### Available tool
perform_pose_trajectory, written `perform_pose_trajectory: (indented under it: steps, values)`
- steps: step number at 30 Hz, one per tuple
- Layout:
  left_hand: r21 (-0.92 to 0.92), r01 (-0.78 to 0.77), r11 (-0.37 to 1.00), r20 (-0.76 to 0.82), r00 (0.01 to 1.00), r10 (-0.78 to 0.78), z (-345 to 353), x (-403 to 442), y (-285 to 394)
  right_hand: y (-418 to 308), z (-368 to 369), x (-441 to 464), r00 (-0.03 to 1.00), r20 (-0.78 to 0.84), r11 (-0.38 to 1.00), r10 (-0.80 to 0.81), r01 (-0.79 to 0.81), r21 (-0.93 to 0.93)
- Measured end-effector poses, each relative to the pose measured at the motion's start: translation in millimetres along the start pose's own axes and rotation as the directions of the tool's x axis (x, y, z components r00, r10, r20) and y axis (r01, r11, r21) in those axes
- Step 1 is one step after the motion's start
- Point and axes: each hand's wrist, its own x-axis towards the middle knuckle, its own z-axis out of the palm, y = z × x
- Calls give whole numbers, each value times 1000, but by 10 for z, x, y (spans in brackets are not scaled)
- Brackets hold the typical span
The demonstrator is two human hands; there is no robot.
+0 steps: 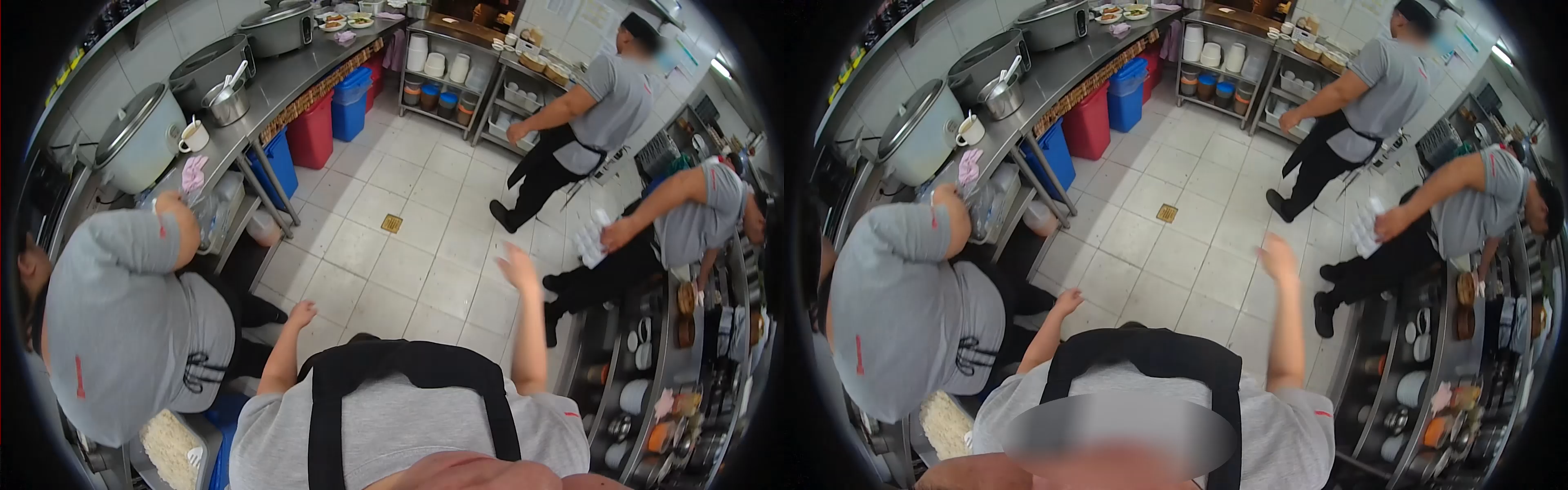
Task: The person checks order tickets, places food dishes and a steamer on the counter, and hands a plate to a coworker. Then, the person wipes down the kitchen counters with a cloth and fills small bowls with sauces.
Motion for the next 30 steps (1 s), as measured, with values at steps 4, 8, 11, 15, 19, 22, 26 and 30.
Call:
perform_pose_trajectory:
  steps: [4, 8, 11, 15, 19, 22, 26, 30]
  values:
    - [138, 353, 925, -62, 936, -347, -16, 118, -833, -1649, 132, 1382, 708, 37, 641, -705, 614, 460]
    - [305, 384, 872, 52, 907, -418, 183, 375, -988, -1966, 343, 2257, 595, 172, 585, -785, 619, 525]
    - [118, 423, 899, -10, 905, -424, 47, 761, -862, -1514, 842, 2953, 703, 214, 710, -678, 551, 438]
    - [42, 174, 984, -142, 976, -167, -506, 2108, -336, 108, 1933, 3510, 907, 358, 969, -223, 167, 181]
    - [287, 165, 943, -88, 985, -146, -1344, 4478, 754, 2073, 2768, 2738, 855, 515, 991, 64, 5, -132]
    - [93, -42, 995, -164, 985, 57, -1650, 5555, 1965, 2648, 2672, 2366, 614, 765, 971, 194, -12, -237]
    - [-159, -274, 948, -146, 957, 252, -1529, 6634, 3154, 2846, 2415, 2857, 440, 788, 889, 431, -356, -287]
    - [33, -306, 952, 268, 920, 286, -1343, 7295, 3620, 2967, 2527, 4137, 468, 788, 900, 400, -365, -240]
